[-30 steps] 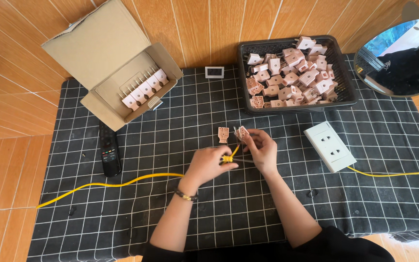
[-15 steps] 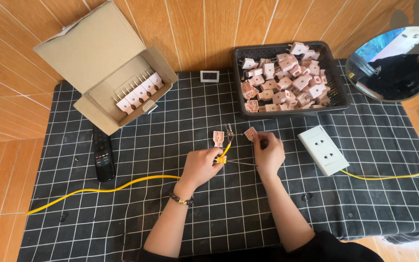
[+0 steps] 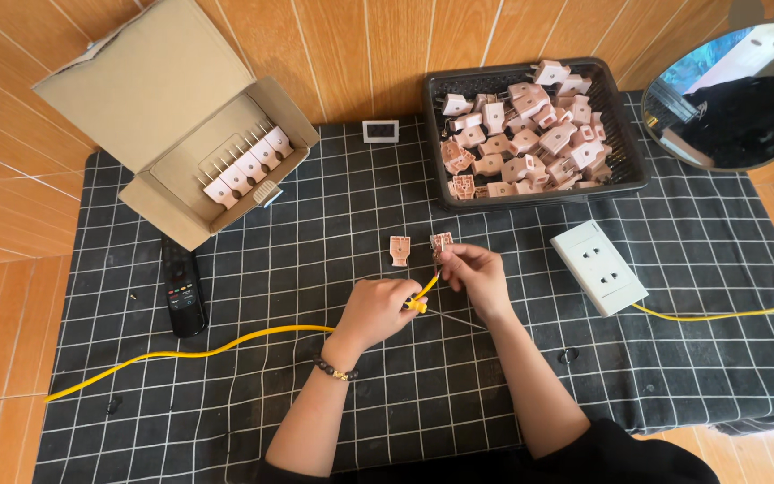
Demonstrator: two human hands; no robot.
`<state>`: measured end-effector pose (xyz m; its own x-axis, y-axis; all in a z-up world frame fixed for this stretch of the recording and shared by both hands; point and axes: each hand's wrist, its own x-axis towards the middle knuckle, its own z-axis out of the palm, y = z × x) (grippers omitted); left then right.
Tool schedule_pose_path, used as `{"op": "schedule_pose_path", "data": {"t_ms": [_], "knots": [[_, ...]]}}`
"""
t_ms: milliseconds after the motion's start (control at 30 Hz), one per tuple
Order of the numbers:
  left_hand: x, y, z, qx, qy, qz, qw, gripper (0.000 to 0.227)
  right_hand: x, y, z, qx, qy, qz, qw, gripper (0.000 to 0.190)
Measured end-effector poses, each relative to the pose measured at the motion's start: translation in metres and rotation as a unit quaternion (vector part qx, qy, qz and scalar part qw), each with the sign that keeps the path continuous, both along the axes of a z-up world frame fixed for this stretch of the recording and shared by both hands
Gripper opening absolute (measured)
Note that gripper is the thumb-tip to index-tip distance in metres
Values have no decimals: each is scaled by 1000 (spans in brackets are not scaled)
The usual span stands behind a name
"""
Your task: The person assembles a two-prong electrical plug by inserting a yellow wire into the housing and tightening the terminal screws with a screwdriver. They then test the plug by inserting it into a white power strip. The person disassembles the plug, separates the housing halves, and reassembles it before tightening the screws again.
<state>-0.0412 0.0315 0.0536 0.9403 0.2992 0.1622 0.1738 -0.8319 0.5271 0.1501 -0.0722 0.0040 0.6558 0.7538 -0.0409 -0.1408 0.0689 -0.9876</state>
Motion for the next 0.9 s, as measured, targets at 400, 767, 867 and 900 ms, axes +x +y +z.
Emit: {"op": "schedule_pose_path", "data": {"t_ms": [400,767,867,900], "knots": [[-27,39,-1,29,-146,153,977,17,11,1,-37,125,228,-7,966,12],[-31,37,21,23,-191,132,972,17,14,2,-47,143,224,-12,964,17],[-29,36,27,15,-201,121,972,16,15,2,-51,147,217,-13,965,17],[-28,35,29,11,-209,116,971,15,15,1,-52,150,214,-11,965,16]]}}
